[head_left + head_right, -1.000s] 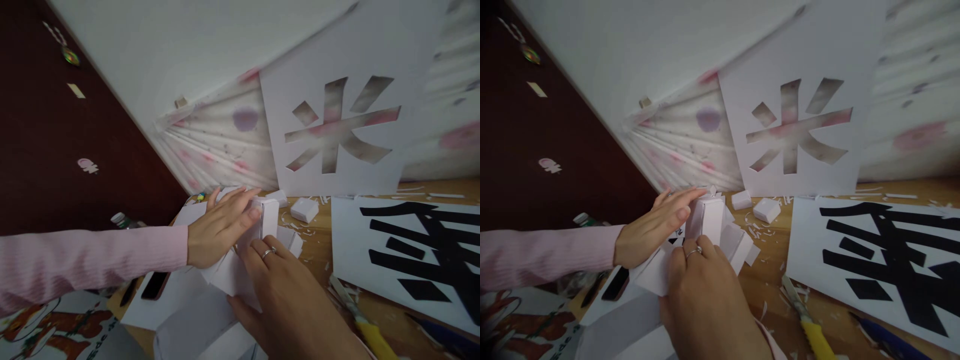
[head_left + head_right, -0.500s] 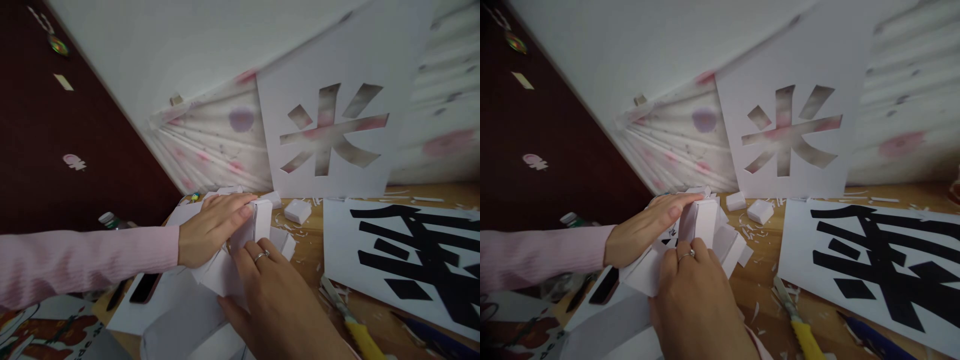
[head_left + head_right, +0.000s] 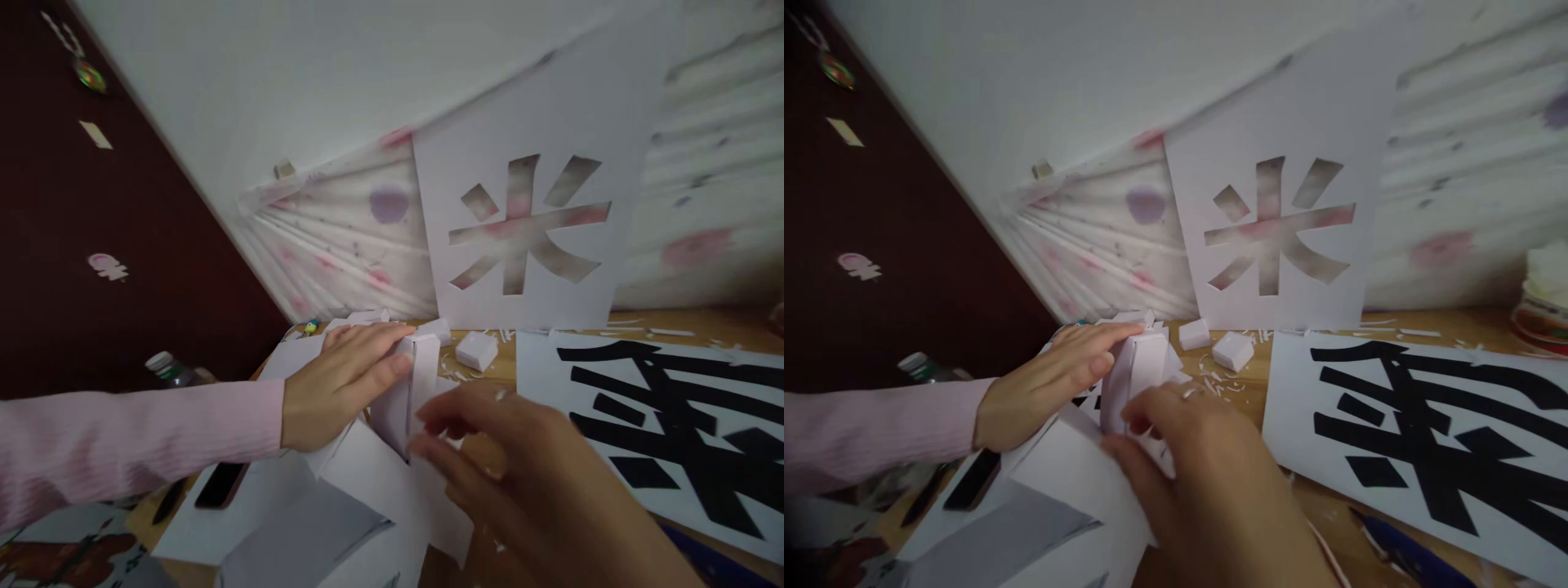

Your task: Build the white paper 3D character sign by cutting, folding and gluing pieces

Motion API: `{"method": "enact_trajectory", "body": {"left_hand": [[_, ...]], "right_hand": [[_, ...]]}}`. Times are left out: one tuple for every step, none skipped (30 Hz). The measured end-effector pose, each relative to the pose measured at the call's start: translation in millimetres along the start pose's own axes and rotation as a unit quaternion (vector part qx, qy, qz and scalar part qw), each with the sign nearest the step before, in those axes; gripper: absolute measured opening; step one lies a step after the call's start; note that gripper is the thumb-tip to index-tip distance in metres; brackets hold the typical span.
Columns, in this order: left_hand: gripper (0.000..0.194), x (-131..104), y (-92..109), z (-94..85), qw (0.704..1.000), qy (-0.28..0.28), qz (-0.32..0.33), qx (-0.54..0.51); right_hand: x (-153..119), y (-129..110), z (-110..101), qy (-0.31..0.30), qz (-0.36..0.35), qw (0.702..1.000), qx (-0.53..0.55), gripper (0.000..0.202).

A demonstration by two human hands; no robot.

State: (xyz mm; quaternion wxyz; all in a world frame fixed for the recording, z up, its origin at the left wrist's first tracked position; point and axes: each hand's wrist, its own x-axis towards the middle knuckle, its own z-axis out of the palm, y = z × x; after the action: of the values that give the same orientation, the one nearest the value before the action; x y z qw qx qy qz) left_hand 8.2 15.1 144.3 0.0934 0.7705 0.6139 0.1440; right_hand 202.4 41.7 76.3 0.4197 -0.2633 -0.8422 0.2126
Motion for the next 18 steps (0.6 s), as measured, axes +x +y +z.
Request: {"method": "enact_trajectory", "body": {"left_hand": [[0.060,0,1,0.6,1.000,0.004,-0.003,-0.002],[0.059,0,1,1.1,1.000,0.005,-0.005,-0.004],[0.059,1,2,1.5,1.000,0.003,-0.007,-0.005],[0.059,2,3,1.7,1.000,-0.002,-0.007,-0.005],[0.059,2,3,1.6,1.000,-0.010,-0.004,-0.005],[0.059,3,3,1.3,1.000,-0.020,-0.001,-0.004],[0.059,4,3,0.9,1.000,-0.029,0.004,-0.003],[0.058,5,3,0.3,0.999,-0.039,0.008,0.000],[0.058,6,4,-0.2,0.999,-0.047,0.013,0.003],[0.059,6,4,-0.6,0.999,-0.051,0.018,0.007],[0.060,6,4,-0.8,0.998,-0.052,0.020,0.009],[0.061,6,4,-0.7,0.999,-0.049,0.022,0.010],[0.062,6,5,-0.5,0.999,-0.045,0.023,0.009],[0.062,6,5,-0.1,0.999,-0.040,0.024,0.006],[0.063,6,6,0.3,0.999,-0.037,0.025,0.002],[0.063,6,6,0.7,0.999,-0.035,0.026,-0.002],[0.063,5,6,1.1,0.999,-0.036,0.028,-0.004],[0.064,5,6,1.2,0.999,-0.036,0.029,-0.006]], "right_hand": [[0,3,-4,0.037,0.008,0.999,0.001,0.003],[1,4,-7,0.074,0.012,0.997,0.004,0.009],[2,5,-7,0.106,0.008,0.994,0.011,0.015],[3,5,-7,0.127,0.000,0.992,0.022,0.020],[5,4,-5,0.133,-0.010,0.990,0.040,0.020],[7,3,-3,0.125,-0.018,0.990,0.062,0.018],[8,3,-2,0.116,-0.022,0.989,0.085,0.015],[9,2,0,0.113,-0.024,0.988,0.103,0.012],[10,2,0,0.115,-0.027,0.986,0.115,0.011],[10,2,0,0.116,-0.031,0.985,0.121,0.011],[10,2,-1,0.117,-0.037,0.985,0.124,0.011],[10,2,-3,0.117,-0.042,0.985,0.122,0.012],[10,2,-5,0.113,-0.044,0.985,0.119,0.013],[10,2,-7,0.107,-0.043,0.986,0.117,0.015],[10,2,-9,0.100,-0.040,0.987,0.117,0.017],[10,1,-10,0.090,-0.036,0.988,0.119,0.018],[10,1,-12,0.081,-0.034,0.988,0.126,0.019],[10,2,-13,0.077,-0.032,0.987,0.137,0.020]]}}
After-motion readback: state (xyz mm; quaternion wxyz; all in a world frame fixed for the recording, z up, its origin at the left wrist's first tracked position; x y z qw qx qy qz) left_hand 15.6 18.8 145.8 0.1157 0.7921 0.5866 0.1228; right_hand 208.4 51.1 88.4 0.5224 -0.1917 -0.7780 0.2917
